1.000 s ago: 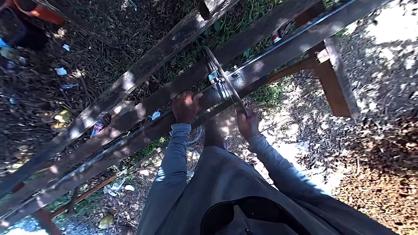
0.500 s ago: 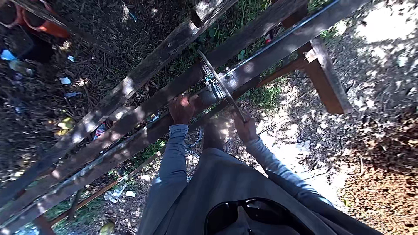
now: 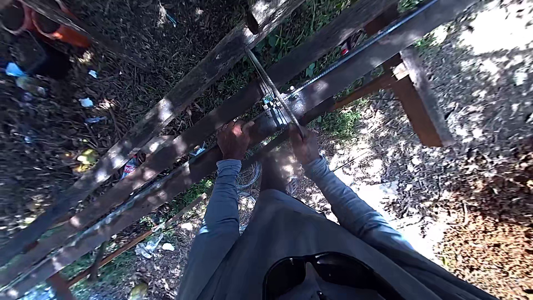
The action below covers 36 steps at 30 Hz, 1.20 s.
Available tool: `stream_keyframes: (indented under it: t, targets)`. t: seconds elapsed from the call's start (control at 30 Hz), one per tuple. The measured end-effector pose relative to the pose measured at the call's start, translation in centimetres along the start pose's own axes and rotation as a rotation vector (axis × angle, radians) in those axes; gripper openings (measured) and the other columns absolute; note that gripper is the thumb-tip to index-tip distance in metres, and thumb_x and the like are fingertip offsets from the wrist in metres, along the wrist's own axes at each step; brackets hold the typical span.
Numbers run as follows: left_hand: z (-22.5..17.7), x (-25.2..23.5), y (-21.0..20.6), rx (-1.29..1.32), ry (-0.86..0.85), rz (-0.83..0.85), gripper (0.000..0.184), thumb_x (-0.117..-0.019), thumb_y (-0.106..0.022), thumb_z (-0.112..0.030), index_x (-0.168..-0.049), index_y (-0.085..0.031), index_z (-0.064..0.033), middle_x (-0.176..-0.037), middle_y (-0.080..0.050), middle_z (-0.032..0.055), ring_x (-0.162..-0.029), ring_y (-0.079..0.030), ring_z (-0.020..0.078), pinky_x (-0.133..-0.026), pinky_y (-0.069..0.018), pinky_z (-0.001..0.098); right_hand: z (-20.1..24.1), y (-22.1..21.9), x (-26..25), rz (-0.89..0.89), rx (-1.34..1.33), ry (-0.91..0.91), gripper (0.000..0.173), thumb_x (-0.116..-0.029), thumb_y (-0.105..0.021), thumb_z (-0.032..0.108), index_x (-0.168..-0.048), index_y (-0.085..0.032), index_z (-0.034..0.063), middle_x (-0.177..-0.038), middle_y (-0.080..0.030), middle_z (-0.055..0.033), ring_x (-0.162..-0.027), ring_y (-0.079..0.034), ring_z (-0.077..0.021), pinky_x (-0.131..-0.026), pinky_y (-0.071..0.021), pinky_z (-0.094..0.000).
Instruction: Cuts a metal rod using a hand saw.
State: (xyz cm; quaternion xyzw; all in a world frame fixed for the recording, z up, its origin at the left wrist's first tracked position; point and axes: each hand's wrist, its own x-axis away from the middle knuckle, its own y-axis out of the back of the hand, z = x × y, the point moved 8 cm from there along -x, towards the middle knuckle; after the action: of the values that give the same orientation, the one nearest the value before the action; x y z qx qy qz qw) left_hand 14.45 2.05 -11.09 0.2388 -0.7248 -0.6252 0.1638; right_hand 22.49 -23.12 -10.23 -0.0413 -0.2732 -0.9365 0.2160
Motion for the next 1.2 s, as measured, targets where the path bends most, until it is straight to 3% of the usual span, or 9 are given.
stream_keyframes:
  t: [0.2, 0.47, 0.6, 0.67, 0.77, 0.87, 0.97, 1.03, 1.2]
  targets:
    - [0.3, -0.1, -0.3, 0.010, 0.033, 0.042, 0.070, -0.0982, -0.032, -0.076, -0.102, -0.073, -0.0192, -0.100, -0.073, 0.0053, -0.096, -0.070, 0.0271, -0.082, -0.0537, 0.0527, -4.4, 4.3, 9.8, -0.032, -0.031, 0.009, 0.044, -0.1074, -0.044, 0.037, -0.093, -0.070, 0.0034, -0.061, -0.052, 0.0022, -0.053, -0.051, -0.0068, -0.052, -0.0472, -0.0313]
    - [0.3, 0.1, -0.2, -0.005, -0.004, 0.019, 0.066, -0.1006, -0.034, -0.072, -0.101, -0.073, -0.0189, -0.099, -0.073, 0.0049, -0.097, -0.070, 0.0249, -0.087, -0.0539, 0.0501, 1.7, -2.3, -4.5, -0.101, -0.058, 0.003, 0.045, -0.1050, -0.052, 0.041, -0.079, -0.064, 0.0067, -0.061, -0.054, -0.0040, -0.055, -0.053, -0.0169, -0.056, -0.0469, -0.0431]
    - [0.0, 0.1, 0.2, -0.030, -0.025, -0.040, 0.068, -0.1005, -0.033, -0.073, -0.097, -0.072, -0.0171, -0.093, -0.072, 0.0058, -0.091, -0.070, 0.0247, -0.084, -0.0547, 0.0492, -0.7, -0.1, 0.5, -0.015, 0.011, -0.007, 0.052, -0.1068, -0.045, 0.053, -0.089, -0.065, 0.0087, -0.061, -0.053, -0.0061, -0.052, -0.053, -0.0211, -0.051, -0.0468, -0.0466]
    - [0.0, 0.0, -0.1, -0.026, -0.016, -0.030, 0.069, -0.0997, -0.033, -0.074, -0.098, -0.072, -0.0175, -0.093, -0.072, 0.0056, -0.089, -0.070, 0.0256, -0.078, -0.0549, 0.0494, -3.8, 2.0, 5.1, -0.017, -0.023, -0.011, 0.047, -0.1066, -0.045, 0.045, -0.099, -0.072, 0.0070, -0.061, -0.054, -0.0022, -0.053, -0.053, -0.0147, -0.053, -0.0491, -0.0407]
    - [0.1, 0.2, -0.2, 0.012, 0.014, 0.012, 0.070, -0.0987, -0.032, -0.076, -0.098, -0.071, -0.0170, -0.096, -0.072, 0.0064, -0.092, -0.070, 0.0277, -0.077, -0.0541, 0.0517, -5.5, 4.4, 10.2, -0.031, -0.037, 0.012, 0.047, -0.1073, -0.043, 0.041, -0.096, -0.070, 0.0045, -0.061, -0.052, 0.0030, -0.052, -0.050, -0.0068, -0.052, -0.0472, -0.0321]
    - [0.2, -0.1, -0.1, 0.024, 0.006, 0.000, 0.068, -0.0988, -0.034, -0.075, -0.099, -0.073, -0.0188, -0.097, -0.073, 0.0050, -0.093, -0.070, 0.0267, -0.077, -0.0547, 0.0511, -2.2, 3.8, 7.3, -0.021, 0.065, -0.012, 0.050, -0.1064, -0.043, 0.042, -0.098, -0.072, 0.0029, -0.060, -0.053, -0.0016, -0.052, -0.052, -0.0121, -0.051, -0.0477, -0.0380]
    - [0.3, 0.1, -0.4, 0.019, 0.018, 0.049, 0.066, -0.0994, -0.034, -0.074, -0.102, -0.073, -0.0215, -0.100, -0.073, 0.0032, -0.096, -0.070, 0.0252, -0.080, -0.0547, 0.0501, 0.5, -0.4, -1.4, -0.019, 0.045, -0.032, 0.049, -0.1064, -0.048, 0.043, -0.081, -0.064, 0.0045, -0.061, -0.054, -0.0068, -0.055, -0.055, -0.0208, -0.055, -0.0482, -0.0472]
    - [0.3, 0.0, 0.0, 0.011, 0.001, 0.039, 0.064, -0.1003, -0.034, -0.072, -0.102, -0.073, -0.0217, -0.100, -0.073, 0.0027, -0.096, -0.070, 0.0240, -0.081, -0.0552, 0.0497, 2.0, -1.8, -4.5, -0.088, -0.056, 0.035, 0.048, -0.1051, -0.052, 0.042, -0.072, -0.058, 0.0084, -0.058, -0.050, -0.0029, -0.052, -0.050, -0.0167, -0.053, -0.0441, -0.0430]
    - [0.0, -0.1, 0.4, -0.009, -0.015, 0.003, 0.066, -0.1005, -0.034, -0.072, -0.102, -0.074, -0.0204, -0.097, -0.074, 0.0047, -0.094, -0.071, 0.0253, -0.081, -0.0555, 0.0505, -0.5, 0.0, 0.9, 0.014, 0.009, -0.048, 0.054, -0.1067, -0.042, 0.054, -0.090, -0.064, 0.0079, -0.060, -0.053, -0.0069, -0.051, -0.054, -0.0219, -0.050, -0.0474, -0.0470]
